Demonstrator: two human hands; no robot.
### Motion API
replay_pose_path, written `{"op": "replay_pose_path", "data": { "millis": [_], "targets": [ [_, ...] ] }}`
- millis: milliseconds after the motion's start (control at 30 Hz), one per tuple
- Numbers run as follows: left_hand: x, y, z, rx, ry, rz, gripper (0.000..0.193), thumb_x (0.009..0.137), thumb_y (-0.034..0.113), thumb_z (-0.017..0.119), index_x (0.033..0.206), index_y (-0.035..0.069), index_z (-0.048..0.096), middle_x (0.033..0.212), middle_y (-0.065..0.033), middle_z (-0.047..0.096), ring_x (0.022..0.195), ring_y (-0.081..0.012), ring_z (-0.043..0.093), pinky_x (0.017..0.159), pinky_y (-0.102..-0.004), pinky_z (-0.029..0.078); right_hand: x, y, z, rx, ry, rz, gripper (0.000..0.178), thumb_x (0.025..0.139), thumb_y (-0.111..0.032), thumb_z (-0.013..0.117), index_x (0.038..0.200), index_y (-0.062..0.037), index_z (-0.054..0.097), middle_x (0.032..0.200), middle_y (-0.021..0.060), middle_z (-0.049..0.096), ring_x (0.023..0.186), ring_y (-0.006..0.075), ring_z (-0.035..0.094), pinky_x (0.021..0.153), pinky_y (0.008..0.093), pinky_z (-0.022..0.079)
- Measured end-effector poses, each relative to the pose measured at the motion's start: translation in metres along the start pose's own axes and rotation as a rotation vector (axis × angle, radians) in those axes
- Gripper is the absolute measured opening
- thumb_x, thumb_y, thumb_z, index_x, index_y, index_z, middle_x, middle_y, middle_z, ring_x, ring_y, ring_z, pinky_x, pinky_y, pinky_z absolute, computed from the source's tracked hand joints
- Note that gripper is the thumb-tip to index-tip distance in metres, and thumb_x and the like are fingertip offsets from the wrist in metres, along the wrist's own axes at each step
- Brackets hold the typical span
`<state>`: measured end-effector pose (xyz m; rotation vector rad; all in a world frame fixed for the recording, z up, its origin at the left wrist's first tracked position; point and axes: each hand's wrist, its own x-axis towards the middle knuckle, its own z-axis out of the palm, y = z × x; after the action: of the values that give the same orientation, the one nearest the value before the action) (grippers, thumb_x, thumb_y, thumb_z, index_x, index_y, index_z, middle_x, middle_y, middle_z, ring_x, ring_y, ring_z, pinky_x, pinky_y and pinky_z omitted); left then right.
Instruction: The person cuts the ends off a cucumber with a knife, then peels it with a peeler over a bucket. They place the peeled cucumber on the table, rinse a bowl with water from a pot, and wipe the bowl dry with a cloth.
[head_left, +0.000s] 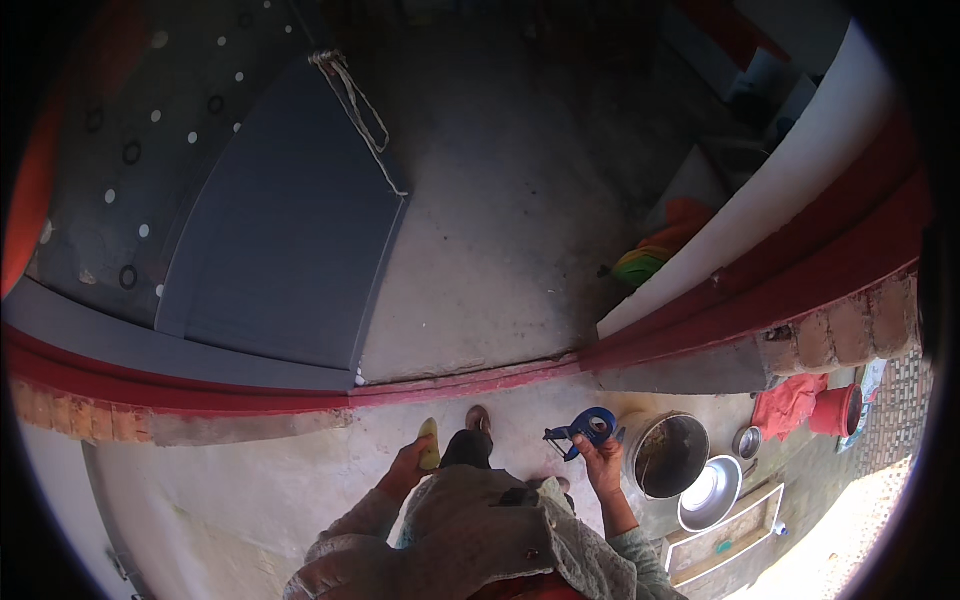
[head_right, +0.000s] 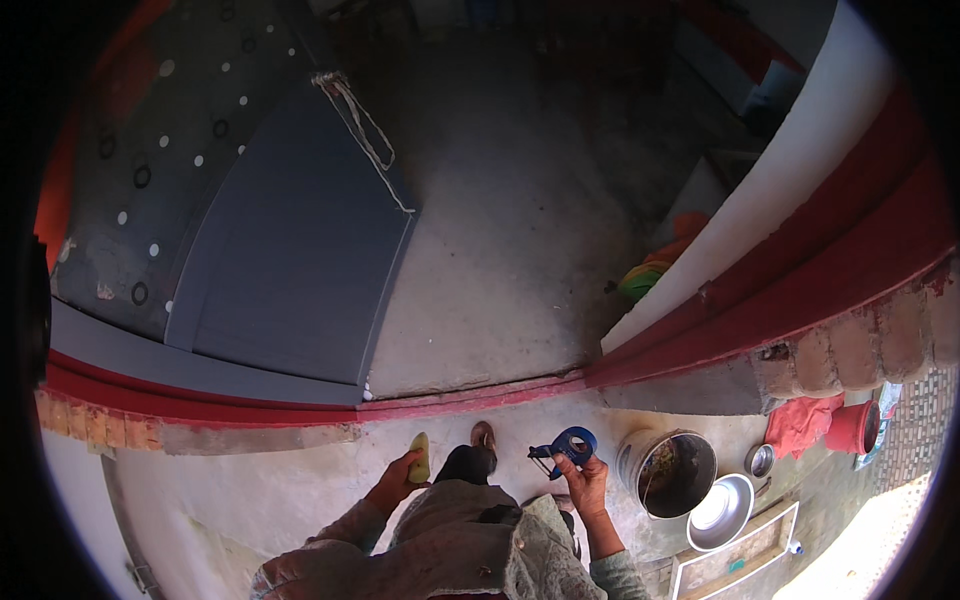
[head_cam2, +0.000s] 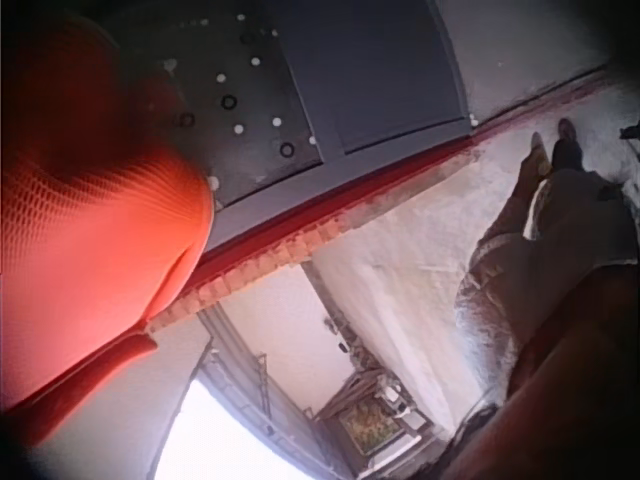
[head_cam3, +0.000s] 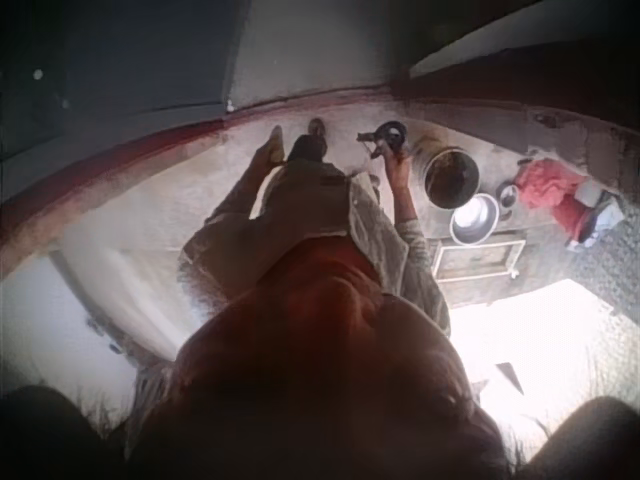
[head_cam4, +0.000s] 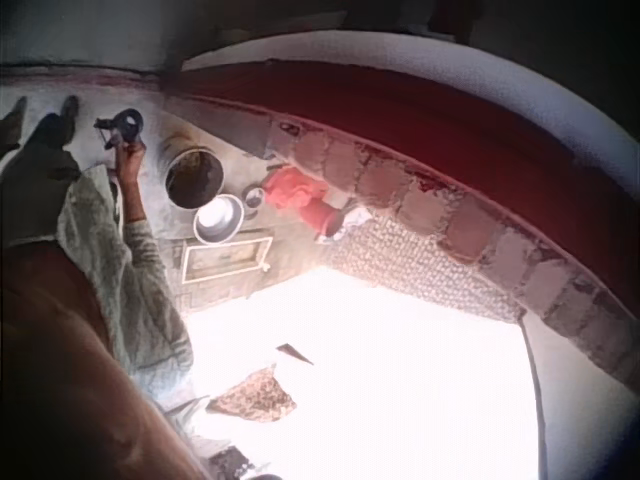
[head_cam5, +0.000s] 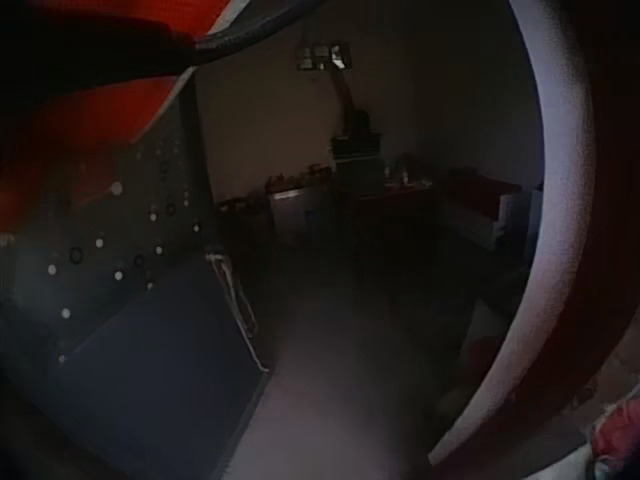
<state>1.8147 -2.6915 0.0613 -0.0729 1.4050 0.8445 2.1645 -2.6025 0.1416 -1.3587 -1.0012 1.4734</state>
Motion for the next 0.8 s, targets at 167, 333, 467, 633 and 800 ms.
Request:
{"op": "replay_pose_path", "data": {
  "millis": [167, 333, 467, 633, 800],
  "targets": [
    [0.023, 0.047, -0.037, -0.004, -0.032, -0.024, 0.046, 0.082, 0.037, 0.059, 0.114, 0.006, 0.05, 0.101, -0.0085, 0.051, 0.091, -0.0227, 0.054, 0.066, -0.0417, 0.053, 0.047, -0.068, 0.092, 0.025, 0.037, -0.064, 0.016, 0.078, -0.012, 0.07, 0.09, -0.0029, 0.065, 0.082, -0.0023, 0.064, 0.075, 0.0057, 0.054, 0.07, 0.0233, 0.044],
    [0.048, 0.12, -0.028, 0.05, -0.071, -0.029, 0.046, 0.084, 0.037, 0.056, 0.118, 0.006, 0.048, 0.105, -0.0094, 0.05, 0.093, -0.0239, 0.054, 0.069, -0.0422, 0.053, 0.085, -0.08, 0.139, 0.081, 0.033, -0.035, 0.013, 0.079, -0.01, 0.069, 0.09, -0.0034, 0.065, 0.083, -0.0026, 0.063, 0.078, 0.0062, 0.054, 0.074, 0.0233, 0.044],
    [0.077, 0.164, -0.018, 0.045, -0.147, 0.085, 0.044, 0.084, 0.037, 0.056, 0.114, 0.005, 0.048, 0.098, -0.0091, 0.05, 0.089, -0.023, 0.054, 0.066, -0.0423, 0.053, 0.124, -0.098, 0.156, 0.144, 0.08, -0.048, 0.017, 0.079, -0.012, 0.069, 0.093, -0.0031, 0.063, 0.086, -0.0022, 0.063, 0.078, 0.0063, 0.053, 0.075, 0.0235, 0.043],
    [0.096, 0.237, 0.002, -0.075, -0.189, 0.043, 0.042, 0.084, 0.034, 0.058, 0.111, 0.003, 0.048, 0.096, -0.0091, 0.05, 0.083, -0.0233, 0.055, 0.068, -0.0425, 0.052, 0.194, -0.114, 0.165, 0.174, 0.188, -0.125, 0.016, 0.08, -0.012, 0.068, 0.092, -0.0038, 0.062, 0.087, -0.0018, 0.062, 0.08, 0.0072, 0.054, 0.075, 0.024, 0.044],
    [0.114, 0.319, 0.048, -0.092, -0.145, 0.212, 0.025, 0.087, 0.027, 0.055, 0.102, 0.007, 0.052, 0.084, -0.003, 0.053, 0.075, -0.0163, 0.054, 0.062, -0.0347, 0.049, 0.323, -0.116, 0.175, 0.266, 0.256, -0.182, 0.014, 0.079, -0.014, 0.069, 0.087, -0.0034, 0.064, 0.081, -0.001, 0.063, 0.076, 0.0086, 0.056, 0.075, 0.0247, 0.044]
  ]
}}
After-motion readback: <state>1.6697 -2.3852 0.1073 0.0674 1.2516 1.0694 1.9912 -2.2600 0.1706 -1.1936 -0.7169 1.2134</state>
